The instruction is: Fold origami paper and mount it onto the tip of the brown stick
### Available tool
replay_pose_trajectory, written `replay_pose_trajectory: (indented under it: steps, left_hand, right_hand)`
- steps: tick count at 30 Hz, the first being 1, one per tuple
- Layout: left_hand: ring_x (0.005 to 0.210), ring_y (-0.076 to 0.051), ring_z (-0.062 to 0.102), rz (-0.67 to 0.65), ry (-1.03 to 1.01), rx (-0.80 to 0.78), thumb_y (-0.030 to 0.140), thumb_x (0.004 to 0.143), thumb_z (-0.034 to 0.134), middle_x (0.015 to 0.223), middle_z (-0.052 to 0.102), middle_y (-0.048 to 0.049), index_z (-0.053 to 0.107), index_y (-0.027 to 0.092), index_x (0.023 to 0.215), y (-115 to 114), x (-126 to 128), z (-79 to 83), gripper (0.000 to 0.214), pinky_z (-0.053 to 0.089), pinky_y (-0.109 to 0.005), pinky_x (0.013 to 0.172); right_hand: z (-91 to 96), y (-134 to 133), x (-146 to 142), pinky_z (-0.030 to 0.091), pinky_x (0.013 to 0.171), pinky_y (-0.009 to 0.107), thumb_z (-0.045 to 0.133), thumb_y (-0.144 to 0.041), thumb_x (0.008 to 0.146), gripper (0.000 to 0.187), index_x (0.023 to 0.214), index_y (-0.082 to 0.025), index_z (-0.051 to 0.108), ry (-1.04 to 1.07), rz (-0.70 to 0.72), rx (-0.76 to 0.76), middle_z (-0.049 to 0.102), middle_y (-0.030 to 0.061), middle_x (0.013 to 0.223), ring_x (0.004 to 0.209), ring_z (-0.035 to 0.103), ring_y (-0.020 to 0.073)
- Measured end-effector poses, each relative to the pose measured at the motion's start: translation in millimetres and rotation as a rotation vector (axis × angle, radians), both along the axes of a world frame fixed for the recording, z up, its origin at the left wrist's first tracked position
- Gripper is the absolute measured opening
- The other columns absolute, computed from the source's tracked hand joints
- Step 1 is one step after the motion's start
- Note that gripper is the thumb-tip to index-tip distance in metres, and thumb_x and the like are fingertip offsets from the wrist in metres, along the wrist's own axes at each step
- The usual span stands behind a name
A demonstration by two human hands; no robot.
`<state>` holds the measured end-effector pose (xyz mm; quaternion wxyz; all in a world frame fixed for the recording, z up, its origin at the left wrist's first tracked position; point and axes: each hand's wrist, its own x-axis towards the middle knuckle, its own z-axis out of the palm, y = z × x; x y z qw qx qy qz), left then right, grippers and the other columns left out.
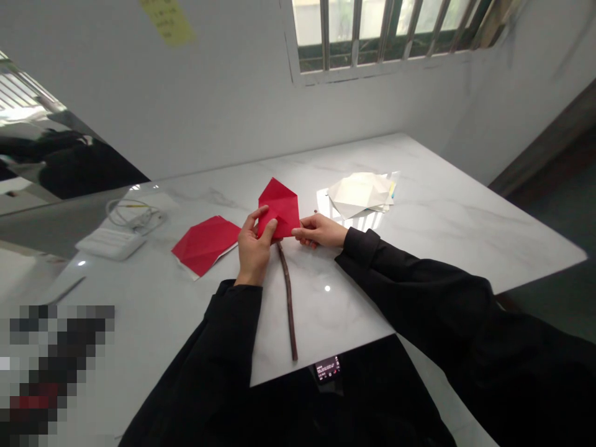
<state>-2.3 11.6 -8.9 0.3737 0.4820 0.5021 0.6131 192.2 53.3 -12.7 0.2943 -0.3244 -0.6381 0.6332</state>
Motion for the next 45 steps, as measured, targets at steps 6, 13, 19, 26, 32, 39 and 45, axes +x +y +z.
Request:
replay_pose_trajectory:
  steps: [6, 13, 19, 26, 32, 39, 45]
  left_hand:
    - [0.084, -0.02, 0.073, 0.004, 0.076, 0.014, 0.051, 0.08, 0.087, 0.116, 0.077, -0.0106, 0.079, 0.019, 0.112, -4.8, 3.6, 2.5, 0.046, 0.063, -0.027, 0.066]
    - [0.064, -0.014, 0.073, -0.026, 0.088, 0.049, 0.05, 0.086, 0.086, 0.117, 0.078, -0.0096, 0.061, 0.024, 0.146, -2.4, 2.8, -2.5, 0.07, 0.064, -0.026, 0.059]
    - [0.06, -0.016, 0.074, -0.042, 0.134, 0.041, 0.056, 0.092, 0.079, 0.094, 0.078, -0.0052, 0.062, 0.022, 0.136, -3.5, 1.8, -2.9, 0.058, 0.062, -0.024, 0.056]
    - [0.063, -0.019, 0.075, -0.069, 0.201, 0.026, 0.059, 0.092, 0.076, 0.077, 0.074, -0.0031, 0.07, 0.016, 0.104, -7.7, 5.7, 1.2, 0.045, 0.061, -0.026, 0.06]
    - [0.061, -0.017, 0.073, -0.182, 0.25, 0.017, 0.053, 0.094, 0.076, 0.072, 0.072, -0.0023, 0.071, 0.016, 0.098, -10.8, 8.9, 2.4, 0.038, 0.061, -0.027, 0.062]
    - [0.07, -0.014, 0.073, -0.117, 0.256, 0.121, 0.047, 0.088, 0.084, 0.121, 0.076, -0.0091, 0.063, 0.023, 0.14, -8.2, 6.7, -0.2, 0.062, 0.063, -0.026, 0.062]
    - [0.074, -0.021, 0.077, -0.093, 0.172, 0.115, 0.048, 0.082, 0.091, 0.111, 0.08, -0.0108, 0.044, 0.023, 0.158, -5.7, 3.4, -2.5, 0.093, 0.066, -0.031, 0.067]
  right_hand:
    - [4.4, -1.8, -1.7, 0.052, 0.053, 0.019, 0.08, -0.032, 0.097, 0.025, 0.083, -0.015, 0.068, 0.025, -0.055, -0.071, 0.072, 0.0017, 0.077, 0.059, 0.061, 0.0093]
    - [8.2, -4.7, -3.8, 0.049, 0.051, 0.018, 0.068, -0.023, 0.103, 0.026, 0.079, -0.015, 0.065, 0.024, -0.083, -0.094, 0.065, -0.0011, 0.069, 0.057, 0.058, 0.0089]
    - [7.2, -5.2, -6.5, 0.048, 0.049, 0.017, 0.064, -0.02, 0.105, 0.023, 0.082, -0.016, 0.064, 0.043, -0.113, -0.108, 0.063, -0.0023, 0.069, 0.056, 0.058, 0.0082]
    - [6.2, -5.3, -4.1, 0.052, 0.053, 0.018, 0.075, -0.033, 0.101, 0.023, 0.089, -0.015, 0.068, 0.104, -0.157, -0.177, 0.07, 0.0009, 0.079, 0.061, 0.061, 0.0093]
    - [3.1, -5.8, -4.4, 0.055, 0.06, 0.019, 0.072, -0.049, 0.104, 0.035, 0.106, -0.015, 0.077, 0.196, -0.251, -0.162, 0.076, 0.0045, 0.088, 0.075, 0.067, 0.0126]
    - [-0.7, -3.5, -4.0, 0.045, 0.052, 0.019, 0.079, -0.04, 0.099, 0.031, 0.086, -0.012, 0.075, 0.113, -0.24, -0.063, 0.065, -0.0007, 0.064, 0.054, 0.053, 0.0083]
    - [2.7, -3.6, -3.8, 0.049, 0.054, 0.02, 0.075, -0.044, 0.101, 0.033, 0.092, -0.012, 0.074, 0.085, -0.173, -0.023, 0.067, -0.0005, 0.069, 0.053, 0.055, 0.0078]
